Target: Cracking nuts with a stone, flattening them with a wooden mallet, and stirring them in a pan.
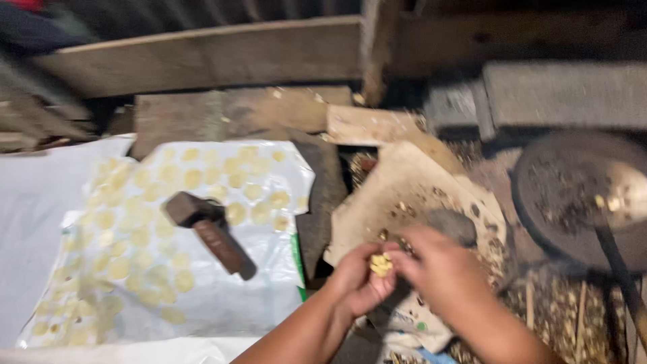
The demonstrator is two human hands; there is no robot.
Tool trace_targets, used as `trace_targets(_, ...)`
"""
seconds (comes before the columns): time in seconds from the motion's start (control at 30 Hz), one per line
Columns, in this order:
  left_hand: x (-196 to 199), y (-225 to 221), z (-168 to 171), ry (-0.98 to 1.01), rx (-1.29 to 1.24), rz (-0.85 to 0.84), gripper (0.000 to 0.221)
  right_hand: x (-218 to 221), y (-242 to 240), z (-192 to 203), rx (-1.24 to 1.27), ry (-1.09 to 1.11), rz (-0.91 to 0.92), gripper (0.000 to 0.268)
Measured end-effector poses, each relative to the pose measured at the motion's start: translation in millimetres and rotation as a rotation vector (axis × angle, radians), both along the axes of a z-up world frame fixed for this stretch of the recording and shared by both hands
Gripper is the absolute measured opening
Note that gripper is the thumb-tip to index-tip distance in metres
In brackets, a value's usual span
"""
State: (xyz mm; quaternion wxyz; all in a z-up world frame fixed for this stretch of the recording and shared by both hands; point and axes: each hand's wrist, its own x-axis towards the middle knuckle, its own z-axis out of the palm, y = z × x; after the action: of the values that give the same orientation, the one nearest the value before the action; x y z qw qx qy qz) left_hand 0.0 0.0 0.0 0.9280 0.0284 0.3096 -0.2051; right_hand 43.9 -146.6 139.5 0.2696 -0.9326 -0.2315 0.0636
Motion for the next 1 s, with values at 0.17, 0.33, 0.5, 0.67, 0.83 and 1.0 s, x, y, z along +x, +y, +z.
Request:
trace_targets(0.17,57.2,87.0,110.4,-0.372,0.4,-0.301,0.019,2.5,-19.4,109.4,0.046,-0.154,-0.16,0.027)
trace_targets(0.33,27.3,256.7,222.7,-0.589,1.148,-0.32,0.031,-10.6,92.4,153.1,0.164,-0.184,0.17,0.015)
trace_targets(0.5,-81.2,390.6,156.6,0.051,1.22,0.258,0.018,-16.5,232.1,42.6,-0.238,0.124,0.554,0.031)
trace_targets(0.67,-120.6,441.4,-10.2,0.159,1.937,0.187,0.025,-59.1,334.1,-57.6,-0.261,0.261,0.269,0.053)
trace_targets(0.83,-125.4,410.0,-5.6,-0.161,2.476,0.203,0.015,-60.7,353.8,-73.3,-0.097,0.254,-0.029,0.043)
trace_targets(1.0,-130.2,418.9,-15.5,-0.134,2.561,0.081,0.028,-24.6,369.3,-7.7,-0.035,0.325,0.007,0.038)
